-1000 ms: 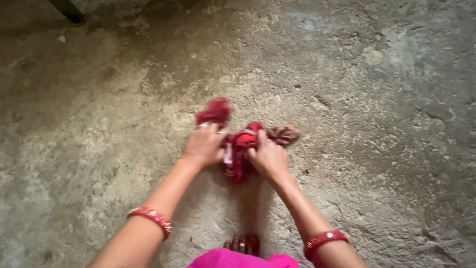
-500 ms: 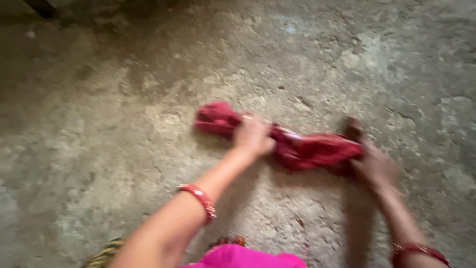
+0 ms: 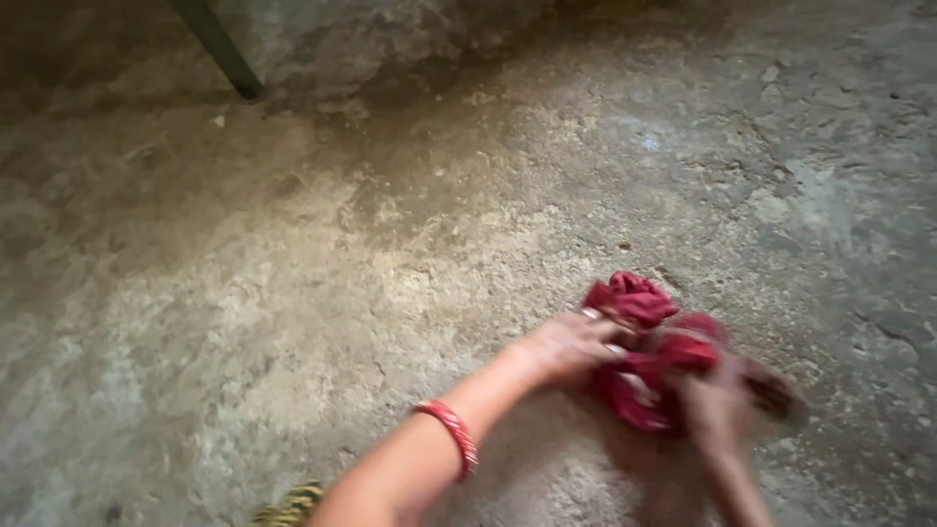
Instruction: The person folds and wrings a red cloth on a concrete floor before standing up to wash and rinse it in a bucket of water.
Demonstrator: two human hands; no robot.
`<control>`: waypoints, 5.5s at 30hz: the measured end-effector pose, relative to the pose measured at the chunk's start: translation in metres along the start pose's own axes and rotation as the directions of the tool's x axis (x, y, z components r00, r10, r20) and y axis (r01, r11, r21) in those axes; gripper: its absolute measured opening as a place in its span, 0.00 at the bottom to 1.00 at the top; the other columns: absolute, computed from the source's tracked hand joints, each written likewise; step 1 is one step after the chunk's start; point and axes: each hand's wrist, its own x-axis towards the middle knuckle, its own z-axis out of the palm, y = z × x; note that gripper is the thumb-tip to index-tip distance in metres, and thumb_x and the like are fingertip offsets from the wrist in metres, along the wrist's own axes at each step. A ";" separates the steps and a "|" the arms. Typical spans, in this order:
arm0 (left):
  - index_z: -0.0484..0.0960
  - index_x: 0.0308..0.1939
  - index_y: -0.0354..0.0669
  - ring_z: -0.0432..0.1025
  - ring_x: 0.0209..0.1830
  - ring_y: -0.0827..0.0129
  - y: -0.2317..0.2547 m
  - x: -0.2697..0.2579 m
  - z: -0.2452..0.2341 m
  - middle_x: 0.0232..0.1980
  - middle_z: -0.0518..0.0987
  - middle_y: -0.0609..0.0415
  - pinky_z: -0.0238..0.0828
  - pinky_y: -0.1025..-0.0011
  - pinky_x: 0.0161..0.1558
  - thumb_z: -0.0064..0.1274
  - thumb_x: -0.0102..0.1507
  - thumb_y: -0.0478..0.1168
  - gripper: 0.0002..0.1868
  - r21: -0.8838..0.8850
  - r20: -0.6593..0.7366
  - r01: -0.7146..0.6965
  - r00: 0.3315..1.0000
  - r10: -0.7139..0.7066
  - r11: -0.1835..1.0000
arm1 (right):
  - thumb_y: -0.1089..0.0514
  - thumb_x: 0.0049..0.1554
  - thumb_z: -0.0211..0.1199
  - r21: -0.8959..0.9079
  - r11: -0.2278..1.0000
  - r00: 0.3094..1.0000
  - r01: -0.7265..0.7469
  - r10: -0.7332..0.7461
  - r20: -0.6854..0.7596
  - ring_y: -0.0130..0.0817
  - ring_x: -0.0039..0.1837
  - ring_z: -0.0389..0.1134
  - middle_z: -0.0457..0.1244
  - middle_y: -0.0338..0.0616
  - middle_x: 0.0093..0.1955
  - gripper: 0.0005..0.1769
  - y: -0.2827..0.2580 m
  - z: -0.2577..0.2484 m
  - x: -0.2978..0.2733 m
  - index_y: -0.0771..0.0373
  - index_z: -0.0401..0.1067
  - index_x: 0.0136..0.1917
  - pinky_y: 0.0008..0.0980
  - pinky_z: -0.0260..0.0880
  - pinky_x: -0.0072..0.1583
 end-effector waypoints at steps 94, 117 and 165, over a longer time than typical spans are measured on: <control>0.71 0.67 0.43 0.65 0.63 0.41 -0.043 -0.059 -0.014 0.68 0.64 0.40 0.74 0.51 0.55 0.59 0.50 0.39 0.38 -0.203 -0.124 0.616 0.755 -0.644 0.761 | 0.50 0.51 0.69 -0.351 0.815 0.887 0.461 -0.435 0.155 0.44 0.55 0.72 0.70 0.44 0.52 0.21 0.002 -0.058 -0.002 0.54 0.72 0.57 0.46 0.73 0.57; 0.78 0.48 0.48 0.72 0.56 0.50 -0.076 -0.119 -0.067 0.55 0.75 0.49 0.76 0.53 0.52 0.60 0.50 0.35 0.21 0.002 -0.103 0.510 0.856 -0.507 0.860 | 0.45 0.56 0.57 -0.090 0.943 0.915 0.321 -0.284 0.287 0.60 0.47 0.73 0.70 0.59 0.46 0.25 -0.130 0.050 -0.081 0.56 0.60 0.63 0.56 0.72 0.52; 0.82 0.57 0.46 0.73 0.52 0.41 -0.150 -0.197 -0.003 0.55 0.76 0.41 0.72 0.46 0.52 0.61 0.55 0.47 0.27 -0.123 -0.516 0.840 0.400 -0.757 0.528 | 0.43 0.48 0.70 -0.041 0.755 0.739 0.655 -0.627 0.248 0.51 0.56 0.71 0.69 0.49 0.54 0.31 -0.103 0.008 -0.088 0.54 0.70 0.62 0.51 0.71 0.54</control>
